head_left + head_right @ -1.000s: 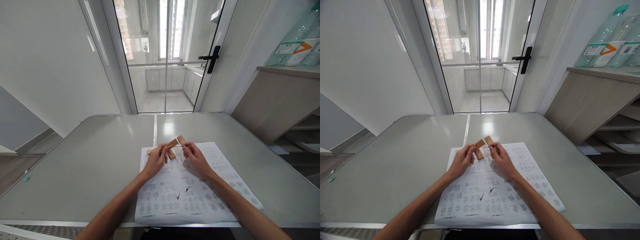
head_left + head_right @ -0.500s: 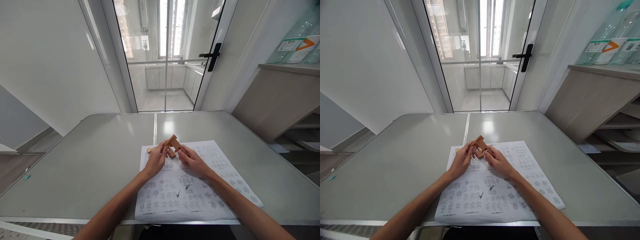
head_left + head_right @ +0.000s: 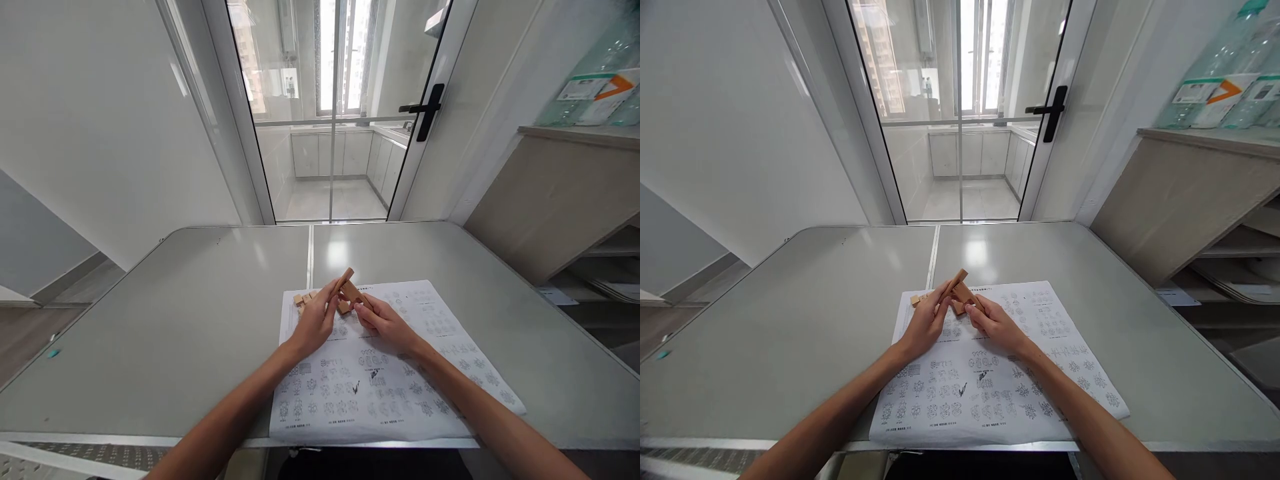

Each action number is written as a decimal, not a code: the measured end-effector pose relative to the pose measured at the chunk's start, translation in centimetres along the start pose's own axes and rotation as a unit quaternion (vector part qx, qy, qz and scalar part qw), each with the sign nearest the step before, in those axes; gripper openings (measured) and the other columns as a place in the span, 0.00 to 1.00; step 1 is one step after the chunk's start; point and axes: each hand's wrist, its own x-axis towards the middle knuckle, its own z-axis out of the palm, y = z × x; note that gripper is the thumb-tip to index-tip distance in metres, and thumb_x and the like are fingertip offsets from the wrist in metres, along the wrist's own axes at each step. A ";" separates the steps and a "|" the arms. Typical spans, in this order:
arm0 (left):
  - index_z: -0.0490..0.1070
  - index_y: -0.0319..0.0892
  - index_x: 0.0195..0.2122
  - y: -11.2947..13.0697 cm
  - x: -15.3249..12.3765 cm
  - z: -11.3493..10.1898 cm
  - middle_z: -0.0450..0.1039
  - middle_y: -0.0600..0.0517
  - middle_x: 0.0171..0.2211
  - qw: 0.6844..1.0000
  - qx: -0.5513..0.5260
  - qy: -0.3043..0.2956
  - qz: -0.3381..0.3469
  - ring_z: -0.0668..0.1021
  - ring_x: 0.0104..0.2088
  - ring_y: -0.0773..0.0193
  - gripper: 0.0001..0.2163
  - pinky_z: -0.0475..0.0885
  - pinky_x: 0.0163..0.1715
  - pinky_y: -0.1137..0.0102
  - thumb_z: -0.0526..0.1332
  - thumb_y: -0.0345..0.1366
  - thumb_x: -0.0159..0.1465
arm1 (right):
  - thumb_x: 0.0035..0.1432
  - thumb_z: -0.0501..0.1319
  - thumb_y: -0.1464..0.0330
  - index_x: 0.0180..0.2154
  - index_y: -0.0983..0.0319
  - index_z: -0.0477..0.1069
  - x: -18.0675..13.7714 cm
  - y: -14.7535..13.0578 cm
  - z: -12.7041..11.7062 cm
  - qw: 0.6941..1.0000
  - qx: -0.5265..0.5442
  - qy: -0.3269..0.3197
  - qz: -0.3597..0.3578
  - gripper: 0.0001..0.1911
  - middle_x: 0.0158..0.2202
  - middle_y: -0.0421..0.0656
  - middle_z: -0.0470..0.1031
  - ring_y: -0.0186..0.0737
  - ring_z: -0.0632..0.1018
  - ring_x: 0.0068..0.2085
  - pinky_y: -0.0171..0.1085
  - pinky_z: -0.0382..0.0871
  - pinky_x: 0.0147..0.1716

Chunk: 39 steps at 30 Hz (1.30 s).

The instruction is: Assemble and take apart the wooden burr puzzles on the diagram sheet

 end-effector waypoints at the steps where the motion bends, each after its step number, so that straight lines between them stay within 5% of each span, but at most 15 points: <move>1: 0.64 0.49 0.70 -0.1 0.0 0.1 0.81 0.46 0.56 1.000 0.002 -0.001 -0.001 0.83 0.52 0.53 0.20 0.78 0.53 0.58 0.51 0.40 0.79 | 0.70 0.60 0.46 0.34 0.57 0.61 0.0 0.2 0.0 1.000 -0.001 -0.001 0.000 0.24 0.25 0.33 0.56 0.33 0.55 0.24 0.37 0.48 0.23; 19: 0.52 0.52 0.77 -1.8 -0.5 0.4 0.67 0.44 0.70 0.993 0.040 -0.020 0.111 0.75 0.67 0.53 0.27 0.75 0.64 0.53 0.49 0.29 0.78 | 0.68 0.62 0.44 0.32 0.58 0.61 -0.3 -0.8 0.5 1.000 0.003 -0.008 0.011 0.26 0.24 0.32 0.57 0.32 0.56 0.24 0.36 0.49 0.23; 39: 0.52 0.53 0.77 -2.0 -0.7 0.9 0.67 0.44 0.71 0.992 0.059 -0.001 0.115 0.73 0.69 0.55 0.30 0.74 0.66 0.54 0.49 0.25 0.77 | 0.68 0.61 0.44 0.32 0.57 0.61 -0.2 -0.6 0.9 1.000 0.003 0.008 0.014 0.26 0.25 0.33 0.59 0.31 0.56 0.23 0.36 0.49 0.22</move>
